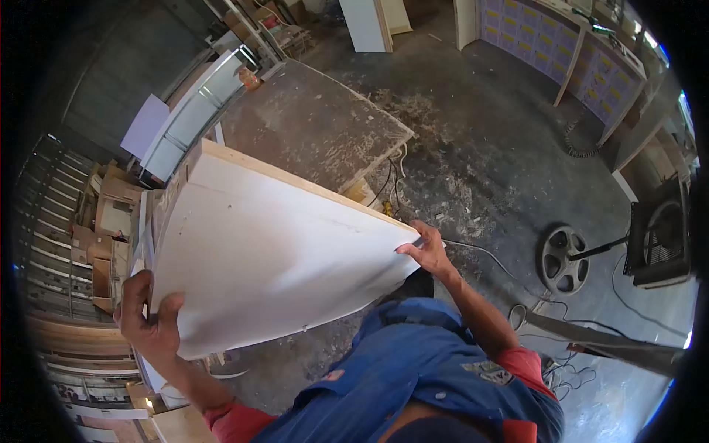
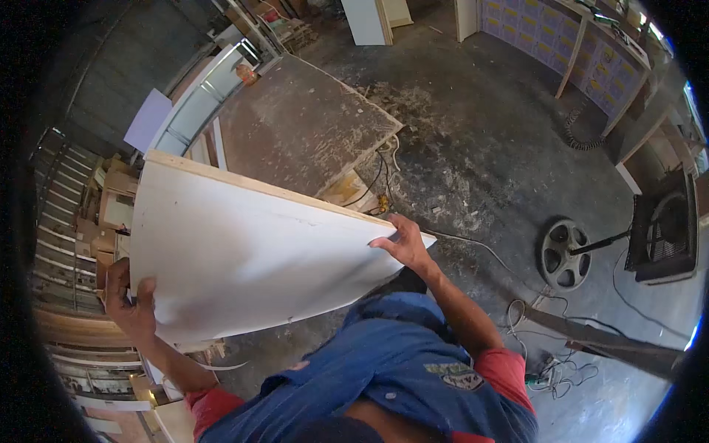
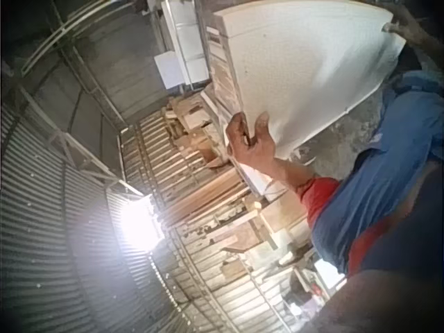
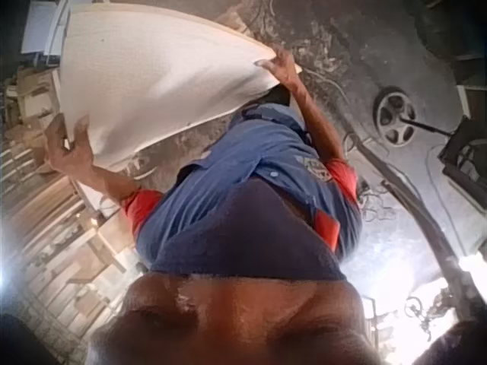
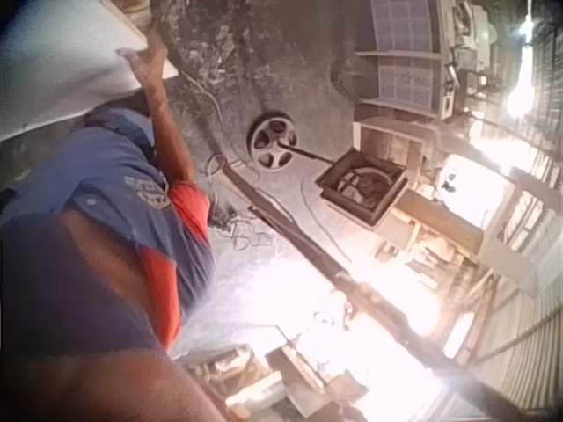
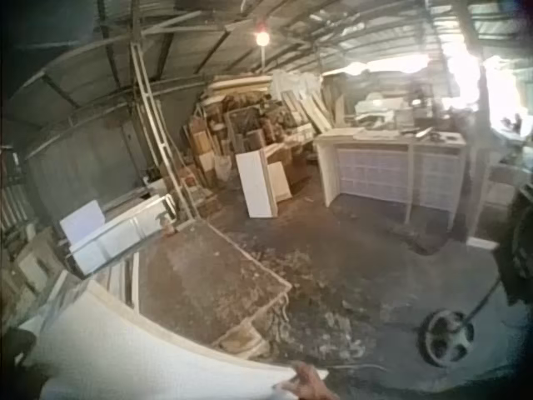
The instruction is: The person applies a long strip of edge banding to the side of a white wooden board, using their hands to press it down and a block to rub and secure the adhesive along the length of the board.
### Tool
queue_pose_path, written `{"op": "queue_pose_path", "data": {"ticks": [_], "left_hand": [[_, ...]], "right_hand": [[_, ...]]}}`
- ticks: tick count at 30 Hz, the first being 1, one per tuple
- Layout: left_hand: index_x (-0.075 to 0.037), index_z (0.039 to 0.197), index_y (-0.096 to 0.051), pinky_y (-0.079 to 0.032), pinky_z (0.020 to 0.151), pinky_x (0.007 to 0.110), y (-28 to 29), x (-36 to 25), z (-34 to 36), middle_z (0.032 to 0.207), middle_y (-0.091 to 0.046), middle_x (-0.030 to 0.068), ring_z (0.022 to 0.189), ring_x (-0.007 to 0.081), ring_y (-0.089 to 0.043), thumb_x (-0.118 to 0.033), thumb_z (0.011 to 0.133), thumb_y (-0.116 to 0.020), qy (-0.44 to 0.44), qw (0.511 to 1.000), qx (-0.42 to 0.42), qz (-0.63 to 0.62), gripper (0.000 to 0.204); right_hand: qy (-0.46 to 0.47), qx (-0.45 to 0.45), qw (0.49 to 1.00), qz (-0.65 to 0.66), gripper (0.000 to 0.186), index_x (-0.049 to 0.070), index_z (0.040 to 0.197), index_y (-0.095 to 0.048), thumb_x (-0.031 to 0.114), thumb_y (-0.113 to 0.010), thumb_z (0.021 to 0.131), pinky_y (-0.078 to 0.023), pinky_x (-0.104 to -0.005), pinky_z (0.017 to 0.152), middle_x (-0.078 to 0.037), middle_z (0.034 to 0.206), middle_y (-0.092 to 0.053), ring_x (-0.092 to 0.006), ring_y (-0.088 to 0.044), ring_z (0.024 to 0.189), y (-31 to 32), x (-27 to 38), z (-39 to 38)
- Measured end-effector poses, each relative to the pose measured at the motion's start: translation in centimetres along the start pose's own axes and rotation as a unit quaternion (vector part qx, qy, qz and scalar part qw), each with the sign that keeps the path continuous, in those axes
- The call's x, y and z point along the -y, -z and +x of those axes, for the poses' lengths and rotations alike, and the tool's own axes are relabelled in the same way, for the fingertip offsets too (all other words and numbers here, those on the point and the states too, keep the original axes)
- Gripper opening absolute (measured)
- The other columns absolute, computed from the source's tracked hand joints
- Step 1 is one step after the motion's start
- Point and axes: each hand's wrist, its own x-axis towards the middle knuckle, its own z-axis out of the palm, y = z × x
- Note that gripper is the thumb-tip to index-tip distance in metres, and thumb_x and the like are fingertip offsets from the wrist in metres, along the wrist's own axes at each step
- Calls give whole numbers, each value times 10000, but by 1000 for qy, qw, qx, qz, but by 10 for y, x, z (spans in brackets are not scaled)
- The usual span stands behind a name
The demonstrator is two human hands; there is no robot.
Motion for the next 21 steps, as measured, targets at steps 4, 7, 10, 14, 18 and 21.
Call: {"op": "queue_pose_path", "data": {"ticks": [4,7,10,14,18,21], "left_hand": [[-10,957,-623,-414,577,269,-82,20,68,739,-621,77,608,164,-555,-427,755,-797,-104,994,30,34,495],[-13,997,-619,-447,618,277,-132,18,139,773,-636,95,657,185,-592,-410,775,-782,-104,991,86,20,483],[-2,1015,-610,-454,667,270,-181,19,216,783,-633,73,719,125,-581,-321,808,-770,-105,986,123,-34,413],[26,1074,-602,-474,793,280,-241,26,309,951,-661,93,879,133,-610,-248,869,-713,-28,981,191,-24,360],[-1,1041,-628,-464,759,262,-318,29,397,909,-674,53,837,115,-609,-261,868,-711,-13,975,219,37,324],[-7,1012,-634,-453,731,251,-368,48,444,873,-673,42,811,98,-601,-269,861,-712,20,971,237,-28,311]], "right_hand": [[-18,-38,999,33,685,-88,1045,-596,444,-842,690,-490,-345,730,-162,871,-646,-218,-629,836,28,-33,70],[-13,-25,997,66,577,-73,1080,-591,425,-732,825,-493,-329,719,-151,885,-655,-197,-626,835,47,-52,121],[-57,-47,979,190,533,-62,1100,-587,402,-695,863,-493,-316,699,-117,890,-664,-164,-620,818,50,-47,176],[-61,-44,979,191,458,-29,1122,-591,361,-665,893,-480,-276,659,-65,866,-654,-102,-597,753,60,-70,256],[-73,-33,976,201,420,-17,1119,-599,334,-664,899,-454,-247,606,-37,853,-640,-76,-553,691,79,-85,331],[-66,12,967,244,412,-19,1170,-601,294,-666,910,-376,-203,530,23,817,-612,-36,-476,645,89,-93,387]]}}
